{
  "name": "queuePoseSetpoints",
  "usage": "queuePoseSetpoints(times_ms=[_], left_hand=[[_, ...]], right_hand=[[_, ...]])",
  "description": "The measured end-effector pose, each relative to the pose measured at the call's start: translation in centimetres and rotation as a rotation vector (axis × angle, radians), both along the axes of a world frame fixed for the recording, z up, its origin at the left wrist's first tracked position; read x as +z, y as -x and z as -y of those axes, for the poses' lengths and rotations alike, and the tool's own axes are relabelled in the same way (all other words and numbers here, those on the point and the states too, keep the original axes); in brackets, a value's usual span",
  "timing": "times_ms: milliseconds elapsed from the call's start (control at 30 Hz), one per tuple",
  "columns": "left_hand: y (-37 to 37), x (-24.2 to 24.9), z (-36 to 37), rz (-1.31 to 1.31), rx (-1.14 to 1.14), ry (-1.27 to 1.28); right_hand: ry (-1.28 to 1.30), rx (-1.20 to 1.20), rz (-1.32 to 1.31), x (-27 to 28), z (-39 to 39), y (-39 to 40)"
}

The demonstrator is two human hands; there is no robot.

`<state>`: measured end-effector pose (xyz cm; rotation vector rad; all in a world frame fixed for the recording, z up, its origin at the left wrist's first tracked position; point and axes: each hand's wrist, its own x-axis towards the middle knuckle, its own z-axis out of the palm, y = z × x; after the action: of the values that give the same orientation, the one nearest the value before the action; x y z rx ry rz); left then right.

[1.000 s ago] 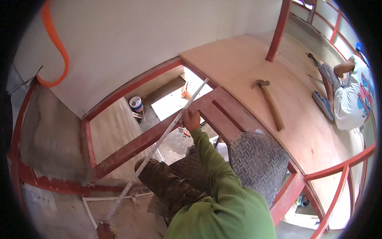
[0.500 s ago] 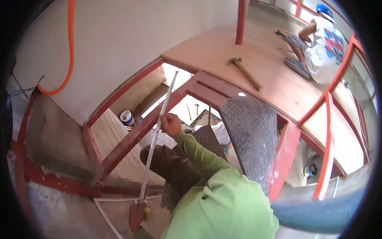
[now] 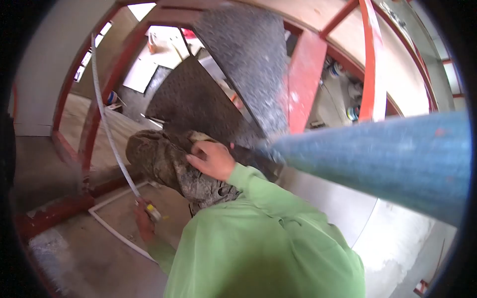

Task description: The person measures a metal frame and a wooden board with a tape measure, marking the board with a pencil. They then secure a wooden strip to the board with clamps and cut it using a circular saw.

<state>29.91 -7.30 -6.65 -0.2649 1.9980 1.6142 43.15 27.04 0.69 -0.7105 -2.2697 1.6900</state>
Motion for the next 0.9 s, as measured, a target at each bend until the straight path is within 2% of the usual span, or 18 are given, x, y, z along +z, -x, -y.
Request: queuePoseSetpoints(times_ms=[100,167,233,300,367,433,500,600,667,733,800,867,900], left_hand=[[-1.2,4.5,-3.3,0.01,-0.021,-0.014],[-1.5,4.6,-3.1,0.034,-0.032,-0.073],[-1.4,4.1,-2.7,0.045,-0.04,-0.14],[-1.3,3.2,-2.3,0.098,-0.045,-0.14],[-2.2,1.3,-1.9,0.036,-0.09,-0.09],[-1.6,3.4,-0.8,-0.109,-0.034,-0.038],[-1.7,5.5,-2.6,-0.05,-0.158,-0.059],[-0.7,5.9,-2.5,-0.135,-0.171,-0.017],[0.9,6.3,-1.9,-0.151,-0.136,-0.036],[2.0,6.1,-1.7,-0.154,-0.111,-0.059],[3.2,6.2,-1.1,-0.248,-0.2,-0.072],[4.3,7.6,-1.4,-0.224,-0.217,-0.069],[4.6,8.2,-1.7,-0.196,-0.241,-0.067]], right_hand=[[0.019,-0.031,-0.004,0.6,1.5,-10.0],[0.056,-0.043,0.196,2.8,0.9,-15.2],[0.135,-0.179,0.102,1.0,0.4,-20.6],[-0.006,-0.41,0.113,1.1,0.2,-24.0],[-0.216,-0.59,-0.113,3.2,-1.0,-24.6],[-0.067,-0.737,-0.363,5.9,-2.2,-23.0],[-0.262,-0.822,-0.44,9.6,-2.4,-19.4],[-0.276,-0.821,-0.457,9.8,-1.8,-17.9],[-0.456,-0.679,-0.03,7.2,-0.1,-20.2],[-0.371,-0.438,0.067,6.9,2.9,-20.8],[-0.242,-0.159,0.037,8.4,3.8,-17.5],[-0.179,-0.091,-0.077,11.3,3.5,-9.7],[-0.043,-0.152,-0.289,10.2,3.6,-5.3]])
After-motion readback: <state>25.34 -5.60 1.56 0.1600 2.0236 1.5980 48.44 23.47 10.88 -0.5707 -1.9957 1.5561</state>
